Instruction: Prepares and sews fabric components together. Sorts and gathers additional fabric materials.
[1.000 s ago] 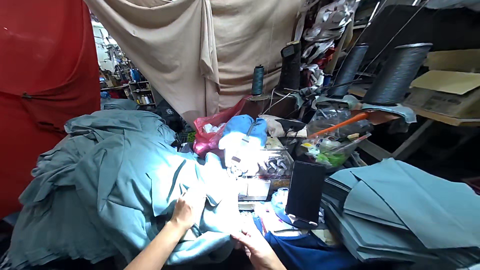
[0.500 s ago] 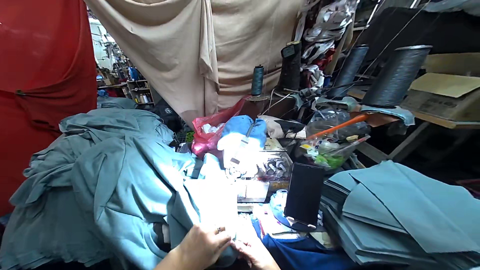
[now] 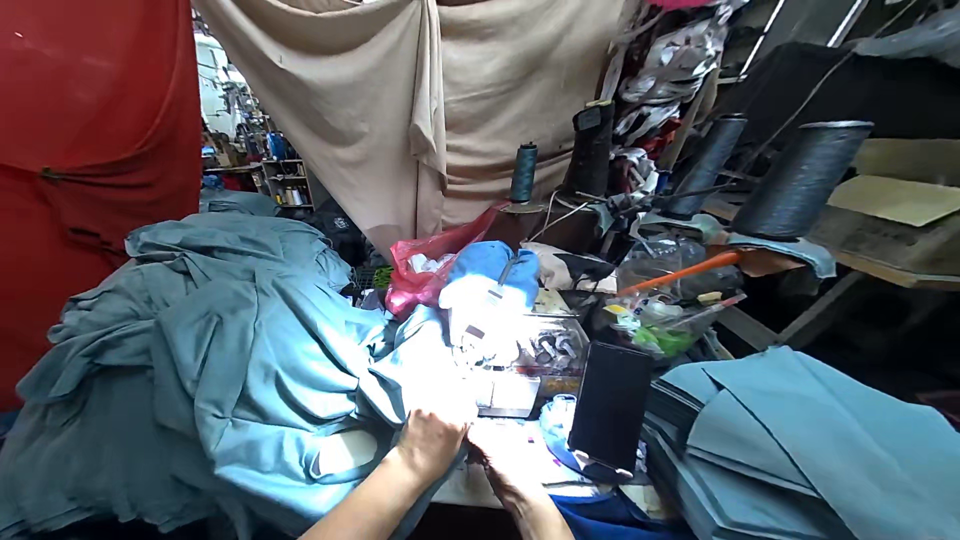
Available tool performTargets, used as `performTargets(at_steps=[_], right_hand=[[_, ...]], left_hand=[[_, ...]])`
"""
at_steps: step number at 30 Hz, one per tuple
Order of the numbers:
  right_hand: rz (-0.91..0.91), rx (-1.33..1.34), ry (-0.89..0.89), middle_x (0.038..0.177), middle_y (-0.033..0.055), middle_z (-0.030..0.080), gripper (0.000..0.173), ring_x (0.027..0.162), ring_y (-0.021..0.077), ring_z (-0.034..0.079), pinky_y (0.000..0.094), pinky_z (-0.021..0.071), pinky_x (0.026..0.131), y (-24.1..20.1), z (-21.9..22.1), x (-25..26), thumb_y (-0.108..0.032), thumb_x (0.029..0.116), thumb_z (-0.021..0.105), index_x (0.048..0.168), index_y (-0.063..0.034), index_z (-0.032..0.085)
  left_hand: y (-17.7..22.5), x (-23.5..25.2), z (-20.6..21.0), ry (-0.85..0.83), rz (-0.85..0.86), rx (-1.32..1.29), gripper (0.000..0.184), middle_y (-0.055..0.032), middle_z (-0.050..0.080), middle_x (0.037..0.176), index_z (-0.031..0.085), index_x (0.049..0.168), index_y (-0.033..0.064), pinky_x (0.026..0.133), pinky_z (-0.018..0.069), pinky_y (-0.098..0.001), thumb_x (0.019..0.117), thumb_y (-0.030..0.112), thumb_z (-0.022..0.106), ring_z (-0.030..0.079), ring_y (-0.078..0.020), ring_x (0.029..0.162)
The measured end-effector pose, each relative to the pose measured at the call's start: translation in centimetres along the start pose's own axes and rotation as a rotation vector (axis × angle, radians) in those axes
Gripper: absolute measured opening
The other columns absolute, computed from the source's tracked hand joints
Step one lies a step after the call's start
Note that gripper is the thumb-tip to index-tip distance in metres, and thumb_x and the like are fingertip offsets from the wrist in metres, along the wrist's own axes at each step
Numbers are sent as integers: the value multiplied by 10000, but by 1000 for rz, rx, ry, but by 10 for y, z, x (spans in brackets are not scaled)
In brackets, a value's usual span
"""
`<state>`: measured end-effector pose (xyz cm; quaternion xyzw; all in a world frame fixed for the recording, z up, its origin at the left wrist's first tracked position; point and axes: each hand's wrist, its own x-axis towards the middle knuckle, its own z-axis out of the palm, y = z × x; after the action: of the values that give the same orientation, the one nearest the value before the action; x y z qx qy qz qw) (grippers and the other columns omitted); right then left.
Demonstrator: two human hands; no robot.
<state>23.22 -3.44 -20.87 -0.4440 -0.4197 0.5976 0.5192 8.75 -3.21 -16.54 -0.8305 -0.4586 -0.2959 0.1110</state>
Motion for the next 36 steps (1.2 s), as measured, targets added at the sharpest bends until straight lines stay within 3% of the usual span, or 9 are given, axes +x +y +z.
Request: performTargets(at_steps=[5,7,9,11,16,19,23,28,36], right_hand=[[-20,-18,4,702,-45,654,184,647,35,624,220,544,631,2,2,-2,5,928,596,785,-95,653],[-10,-65,7,682,-45,629,210,621,34,599,214,527,611,-2,3,1,14,939,578,765,-93,628],[-8,-117,-6,707,-31,636,203,636,44,600,222,519,615,-5,4,6,-16,977,544,805,-65,641],[-2,-120,-11,728,-18,652,192,642,46,615,219,527,609,-8,4,10,-52,1010,538,870,-33,667],[156,-46,-20,716,50,695,150,592,123,687,273,596,557,3,11,2,-101,1044,569,990,23,636],[245,31,2,774,88,696,119,656,166,705,318,618,628,16,18,-14,-66,1035,578,1013,40,626],[216,542,-196,824,85,724,126,720,178,715,353,619,703,-6,9,-34,-21,931,556,1008,-47,652],[63,32,-41,783,-21,632,116,661,38,596,201,515,603,-9,-6,-12,34,917,582,992,-38,634],[30,88,67,764,-6,677,99,651,36,609,200,524,611,6,-1,-10,-43,963,639,889,-31,703]], left_hand=[[5,8,1,-10,-62,13,240,-160,723,743,771,860,29,637,605,-508,963,193,630,749,-343,731],[7,24,-4,-186,-158,-57,296,-205,749,941,767,1016,7,806,588,-556,1027,209,550,741,-392,931],[3,50,-10,-435,-290,-169,399,-217,688,1231,705,1216,13,1026,490,-560,1083,287,448,638,-393,1205],[-3,70,-16,-562,-356,-227,445,-227,630,1334,669,1277,10,1095,415,-574,1085,342,443,561,-395,1302],[-16,66,-50,-625,-299,-25,354,-214,651,1293,700,1227,46,1020,435,-608,986,256,547,578,-407,1254],[-36,61,-73,-688,-393,-38,358,-220,642,1279,680,1236,3,1024,463,-566,978,229,575,592,-381,1238],[-68,63,-72,-553,-449,-219,243,-165,720,1050,736,1085,30,944,516,-544,995,214,606,677,-325,1043],[-74,72,-63,-547,-410,-281,252,-218,684,977,697,1038,-45,913,498,-546,1038,160,550,659,-356,974],[-47,68,-66,-418,-374,-459,237,-172,712,1005,730,1061,-8,927,520,-495,996,197,630,675,-290,985]])
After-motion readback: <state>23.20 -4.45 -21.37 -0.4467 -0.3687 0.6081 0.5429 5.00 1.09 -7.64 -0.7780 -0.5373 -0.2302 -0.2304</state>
